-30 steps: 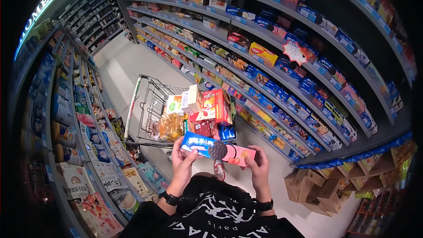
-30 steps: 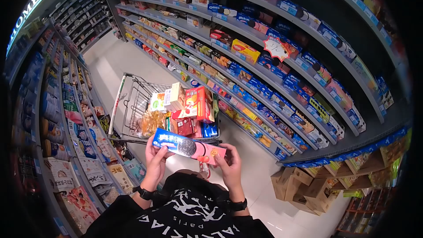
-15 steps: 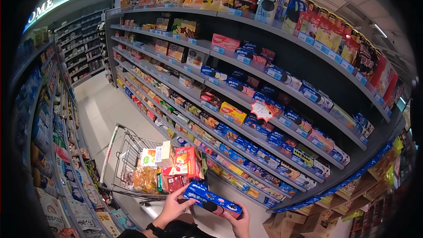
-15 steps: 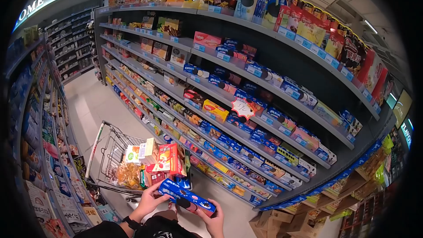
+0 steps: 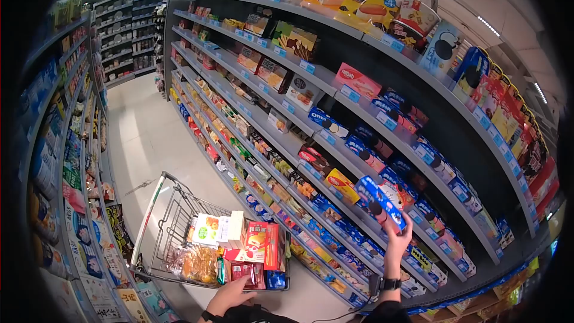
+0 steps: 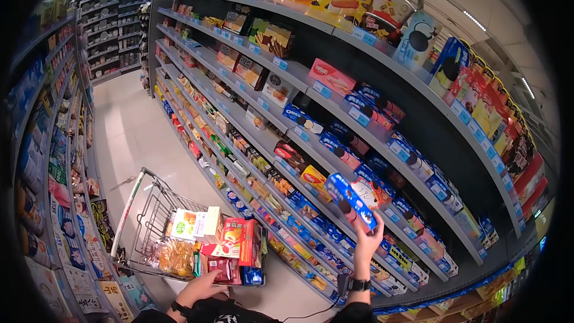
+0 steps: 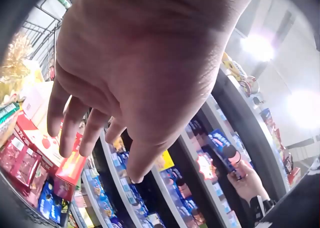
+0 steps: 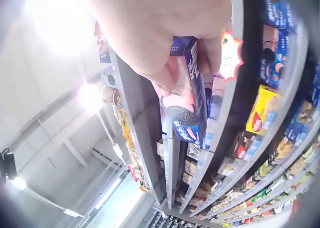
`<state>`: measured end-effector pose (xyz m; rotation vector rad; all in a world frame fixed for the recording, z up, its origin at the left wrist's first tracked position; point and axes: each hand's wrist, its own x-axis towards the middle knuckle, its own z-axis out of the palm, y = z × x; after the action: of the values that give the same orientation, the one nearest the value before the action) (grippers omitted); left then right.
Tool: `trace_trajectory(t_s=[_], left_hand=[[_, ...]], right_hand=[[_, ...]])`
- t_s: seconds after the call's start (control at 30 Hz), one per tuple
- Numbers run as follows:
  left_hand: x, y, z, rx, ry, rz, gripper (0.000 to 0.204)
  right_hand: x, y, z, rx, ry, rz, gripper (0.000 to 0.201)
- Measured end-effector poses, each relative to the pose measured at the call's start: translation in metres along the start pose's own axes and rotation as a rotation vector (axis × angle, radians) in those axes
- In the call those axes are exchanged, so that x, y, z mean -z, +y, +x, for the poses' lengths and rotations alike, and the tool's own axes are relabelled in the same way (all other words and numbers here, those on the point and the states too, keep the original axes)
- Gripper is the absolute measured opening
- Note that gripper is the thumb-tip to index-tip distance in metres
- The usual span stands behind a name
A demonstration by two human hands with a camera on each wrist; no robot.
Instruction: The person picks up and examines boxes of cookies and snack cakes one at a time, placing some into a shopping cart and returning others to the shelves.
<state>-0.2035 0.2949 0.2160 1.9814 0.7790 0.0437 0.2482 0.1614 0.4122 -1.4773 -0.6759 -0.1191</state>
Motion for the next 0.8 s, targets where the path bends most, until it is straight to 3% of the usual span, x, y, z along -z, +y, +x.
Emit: trace_trajectory(t_s=[0.03,0.1,0.17,0.2,0.27,0.33,0.4,0.47,0.57,0.6,0.63,0.7,0.73,0.8], left_hand=[[0.008,-0.003,0.002,0.058,0.083,0.056,0.078],[-0.003,-0.055,0.012,0.103,0.095,0.018,0.072],[0.003,-0.076,0.014,0.251,0.108,0.058,0.064],[0.005,-0.083,0.013,0.252,0.108,0.047,0.064],[0.008,-0.097,0.009,0.378,0.139,0.09,0.061],[0.009,-0.111,0.004,0.405,0.143,0.028,0.061],[0.007,-0.124,-0.001,0.431,0.149,-0.027,0.061],[-0.001,-0.134,-0.006,0.557,0.212,-0.032,0.062],[-0.013,-0.152,-0.013,0.575,0.259,0.012,0.065],[-0.033,-0.175,-0.014,0.504,0.396,-0.019,0.062],[-0.041,-0.184,-0.009,0.522,0.379,-0.023,0.062],[-0.055,-0.196,-0.006,0.805,0.502,-0.236,0.057],[-0.072,-0.217,-0.003,0.824,0.489,-0.232,0.057],[-0.108,-0.254,-0.008,0.949,0.65,-0.516,0.054]], right_hand=[[-0.013,0.006,0.034,0.035,-0.016,0.003,0.06],[-0.033,0.033,0.103,0.025,-0.054,-0.03,0.058],[-0.069,0.031,0.145,0.018,-0.04,0.007,0.055],[-0.079,0.047,0.174,0.069,-0.019,-0.142,0.054],[-0.094,0.071,0.208,0.098,-0.104,-0.12,0.055],[-0.104,0.09,0.226,0.105,-0.149,-0.138,0.055],[-0.11,0.111,0.238,-0.044,-0.252,-0.068,0.058],[-0.111,0.127,0.246,-0.055,-0.24,-0.105,0.06],[-0.112,0.133,0.247,-0.082,-0.193,-0.143,0.061],[-0.11,0.139,0.248,-0.083,-0.232,-0.056,0.061],[-0.105,0.147,0.251,-0.088,-0.269,0.027,0.061],[-0.101,0.153,0.247,-0.073,-0.301,0.072,0.06],[-0.101,0.148,0.242,-0.046,-0.338,0.009,0.061],[-0.103,0.142,0.236,-0.031,-0.386,-0.055,0.061]])
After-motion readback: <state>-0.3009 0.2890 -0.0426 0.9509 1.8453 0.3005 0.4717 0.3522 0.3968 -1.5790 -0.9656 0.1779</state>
